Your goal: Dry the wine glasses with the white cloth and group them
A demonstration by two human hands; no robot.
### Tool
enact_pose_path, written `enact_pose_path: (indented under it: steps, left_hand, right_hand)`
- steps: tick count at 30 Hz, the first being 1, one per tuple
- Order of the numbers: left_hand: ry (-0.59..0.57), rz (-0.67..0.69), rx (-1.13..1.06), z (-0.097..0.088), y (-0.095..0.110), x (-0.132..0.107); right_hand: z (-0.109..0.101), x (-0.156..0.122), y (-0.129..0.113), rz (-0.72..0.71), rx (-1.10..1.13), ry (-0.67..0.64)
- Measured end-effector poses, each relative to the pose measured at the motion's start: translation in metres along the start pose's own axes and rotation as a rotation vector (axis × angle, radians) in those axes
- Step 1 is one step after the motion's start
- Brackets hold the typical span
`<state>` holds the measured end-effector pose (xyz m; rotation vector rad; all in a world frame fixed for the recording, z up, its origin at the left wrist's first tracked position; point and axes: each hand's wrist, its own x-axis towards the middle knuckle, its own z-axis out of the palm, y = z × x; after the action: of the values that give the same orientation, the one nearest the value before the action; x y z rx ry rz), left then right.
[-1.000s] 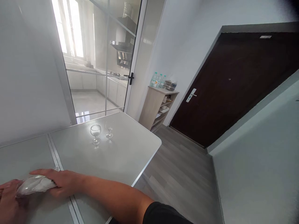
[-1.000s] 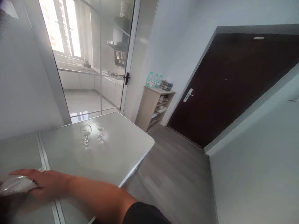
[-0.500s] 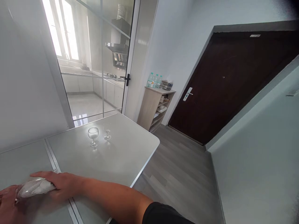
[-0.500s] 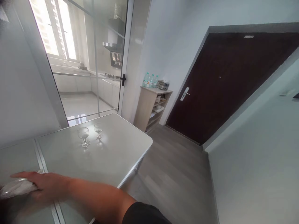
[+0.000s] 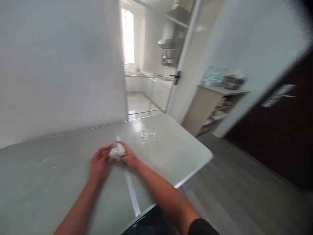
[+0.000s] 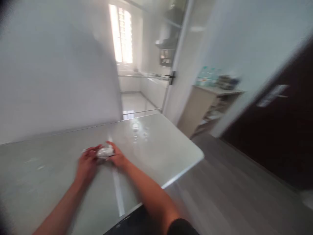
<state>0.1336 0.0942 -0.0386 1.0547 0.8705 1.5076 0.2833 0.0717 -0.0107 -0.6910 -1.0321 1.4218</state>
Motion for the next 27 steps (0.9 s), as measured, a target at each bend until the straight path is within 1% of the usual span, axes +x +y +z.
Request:
enact_pose_path:
  steps: [1, 2, 4, 7, 9, 12, 14, 18, 21, 24, 27]
  left_hand:
    - [0.011, -0.031, -0.069, -0.005, -0.009, 0.008]
    - [-0.004, -0.057, -0.145, -0.012, -0.017, 0.015]
    - [-0.066, -0.086, -0.249, -0.024, -0.026, 0.023]
    - [-0.136, -0.09, -0.325, -0.029, -0.026, 0.022]
    - [-0.146, -0.077, -0.34, -0.028, -0.025, 0.019]
    - [-0.108, -0.066, -0.302, -0.027, -0.028, 0.018]
    - [-0.071, -0.071, -0.247, -0.028, -0.03, 0.019]
    - [0.016, -0.068, -0.148, -0.03, -0.033, 0.02]
    - [0.073, -0.067, -0.127, -0.03, -0.034, 0.02]
    - [0.117, -0.063, -0.137, -0.029, -0.035, 0.021]
    - [0.126, -0.058, -0.16, -0.028, -0.035, 0.021]
  right_hand:
    - [-0.004, 0.002, 0.006, 0.041, 0.069, -0.032]
    - [-0.008, 0.006, 0.013, 0.083, 0.133, -0.057]
    - [-0.019, 0.015, 0.028, 0.165, 0.244, -0.094]
    - [-0.031, 0.02, 0.042, 0.21, 0.324, -0.127]
    - [-0.034, 0.019, 0.044, 0.177, 0.266, -0.135]
    - [-0.032, 0.017, 0.045, 0.078, 0.084, -0.134]
    - [-0.031, 0.017, 0.045, -0.031, -0.125, -0.161]
    - [-0.035, 0.018, 0.044, -0.257, -0.697, -0.334]
    - [-0.039, 0.02, 0.045, -0.375, -0.992, -0.415]
    - [-0.039, 0.023, 0.05, -0.474, -1.125, -0.41]
    - [-0.038, 0.024, 0.057, -0.513, -1.12, -0.346]
